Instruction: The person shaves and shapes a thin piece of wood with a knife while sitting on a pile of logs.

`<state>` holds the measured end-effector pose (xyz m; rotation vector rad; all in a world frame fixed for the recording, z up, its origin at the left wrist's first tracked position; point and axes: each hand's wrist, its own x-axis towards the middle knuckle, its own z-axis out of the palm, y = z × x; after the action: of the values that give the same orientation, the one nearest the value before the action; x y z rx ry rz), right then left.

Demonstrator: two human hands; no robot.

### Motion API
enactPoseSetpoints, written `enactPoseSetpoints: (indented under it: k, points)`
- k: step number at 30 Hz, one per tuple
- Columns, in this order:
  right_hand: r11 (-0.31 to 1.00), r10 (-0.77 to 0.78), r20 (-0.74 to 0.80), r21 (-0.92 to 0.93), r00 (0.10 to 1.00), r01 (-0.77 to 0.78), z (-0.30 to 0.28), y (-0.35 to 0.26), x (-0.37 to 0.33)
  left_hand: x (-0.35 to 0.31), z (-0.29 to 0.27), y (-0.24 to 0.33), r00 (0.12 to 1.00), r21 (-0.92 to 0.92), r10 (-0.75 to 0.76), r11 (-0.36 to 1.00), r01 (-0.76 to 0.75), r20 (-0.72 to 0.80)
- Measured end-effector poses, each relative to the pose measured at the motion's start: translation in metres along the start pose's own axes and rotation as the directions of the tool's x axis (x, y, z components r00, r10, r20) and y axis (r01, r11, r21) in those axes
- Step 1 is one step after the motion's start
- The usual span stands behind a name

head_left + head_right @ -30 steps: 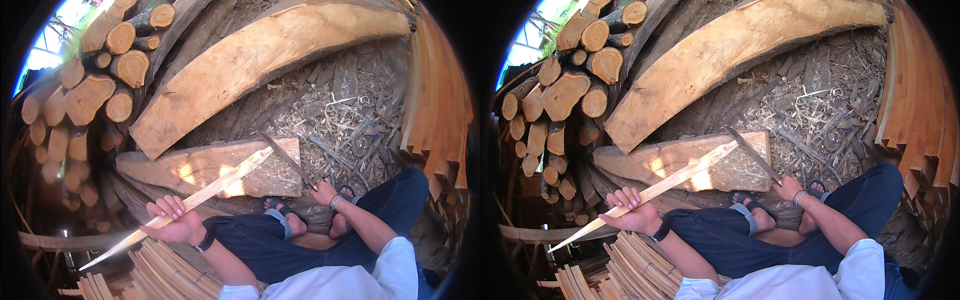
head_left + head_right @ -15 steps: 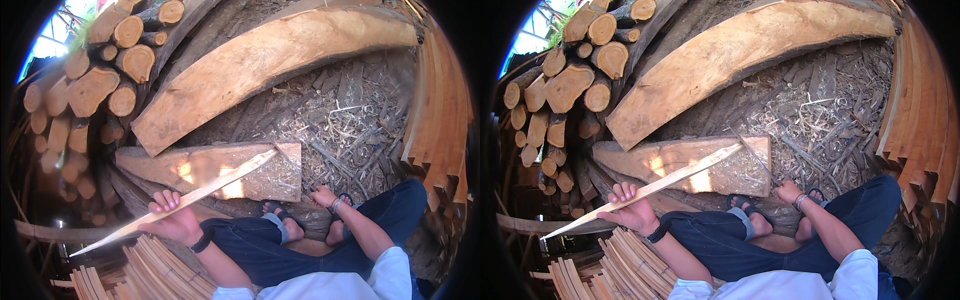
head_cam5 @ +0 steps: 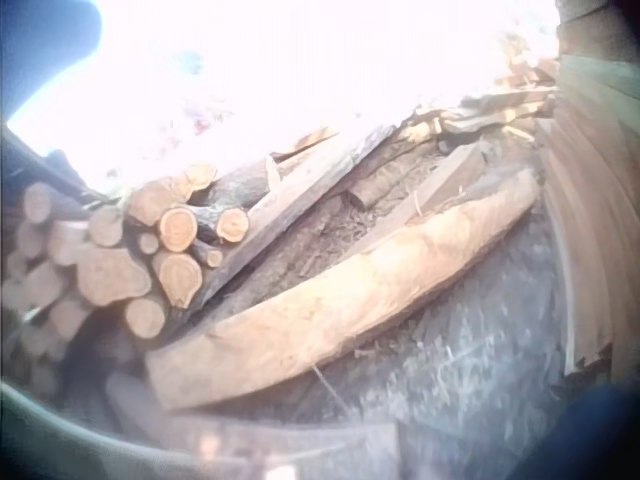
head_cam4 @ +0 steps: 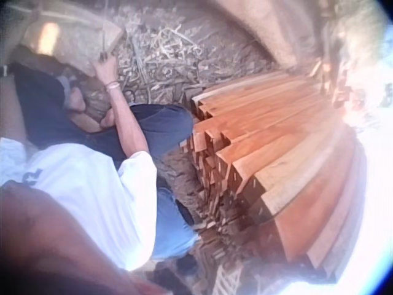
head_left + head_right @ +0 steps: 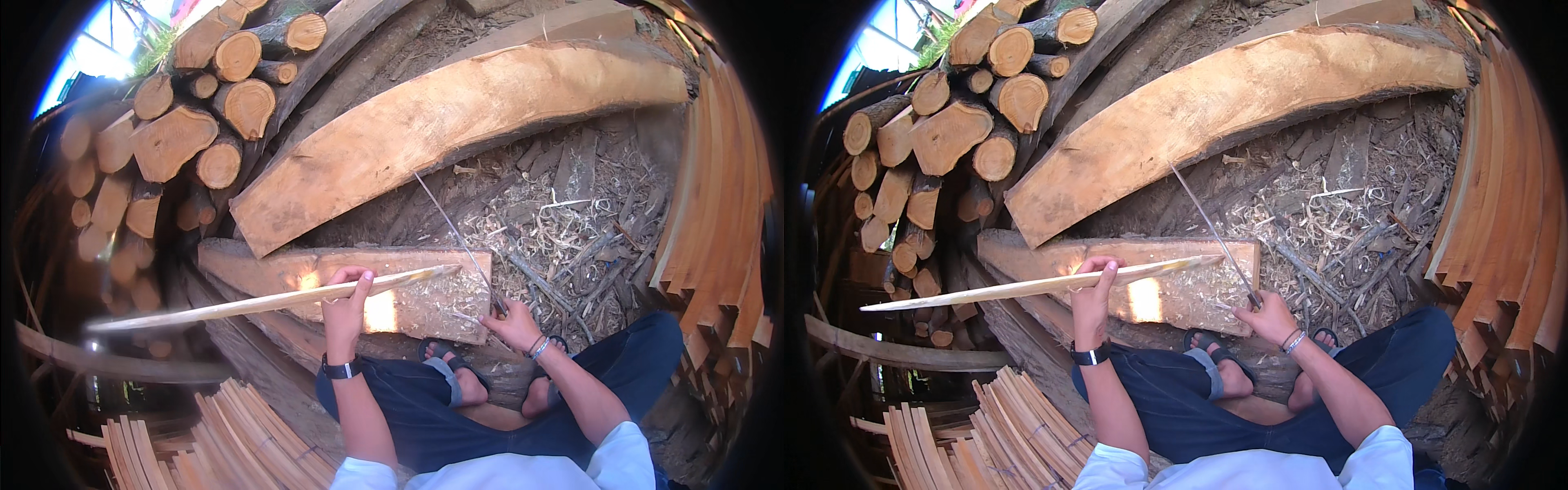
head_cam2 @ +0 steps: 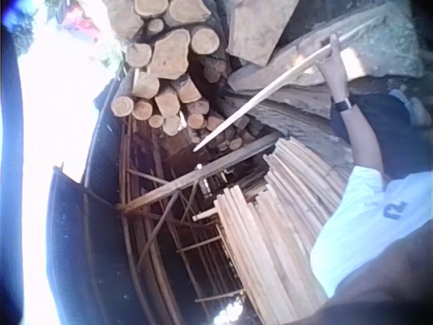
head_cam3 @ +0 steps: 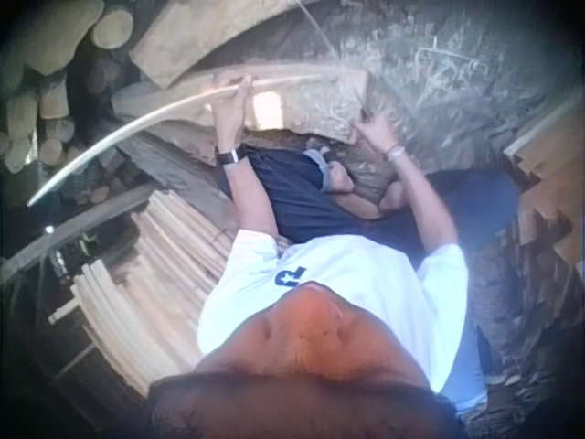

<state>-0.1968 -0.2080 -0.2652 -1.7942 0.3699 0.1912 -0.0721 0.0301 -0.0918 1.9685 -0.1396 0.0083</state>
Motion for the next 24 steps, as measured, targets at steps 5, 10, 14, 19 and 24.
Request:
enactPoseSetpoints:
  k: [5, 10, 14, 19, 24]
  points:
    - [0.981, -0.194, -0.166, -0.044, 0.967, 0.190, -0.028, -0.043, -0.008, 0.023, -0.002, 0.028, 0.990, 0.142, 0.102, 0.986, -0.087, -0.101]
    - [0.953, -0.201, -0.036, 0.222, 0.979, 0.204, -0.050, -0.031, -0.011, 0.046, 0.013, 0.065, 0.998, -0.034, 0.058, 0.998, -0.059, -0.026]
    - [0.918, -0.024, 0.281, 0.386, 0.960, -0.090, -0.047, -0.049, -0.036, 0.051, 0.019, 0.046, 0.996, -0.158, -0.066, 0.985, 0.073, 0.052]
    - [0.819, 0.028, 0.450, 0.502, 0.893, -0.278, -0.040, -0.049, -0.051, 0.057, 0.024, 0.034, 0.984, -0.244, -0.159, 0.954, 0.173, 0.075]
    - [0.861, 0.023, 0.528, 0.421, 0.849, -0.285, -0.040, -0.066, -0.060, 0.059, 0.023, 0.022, 0.976, -0.263, -0.208, 0.940, 0.216, 0.056]
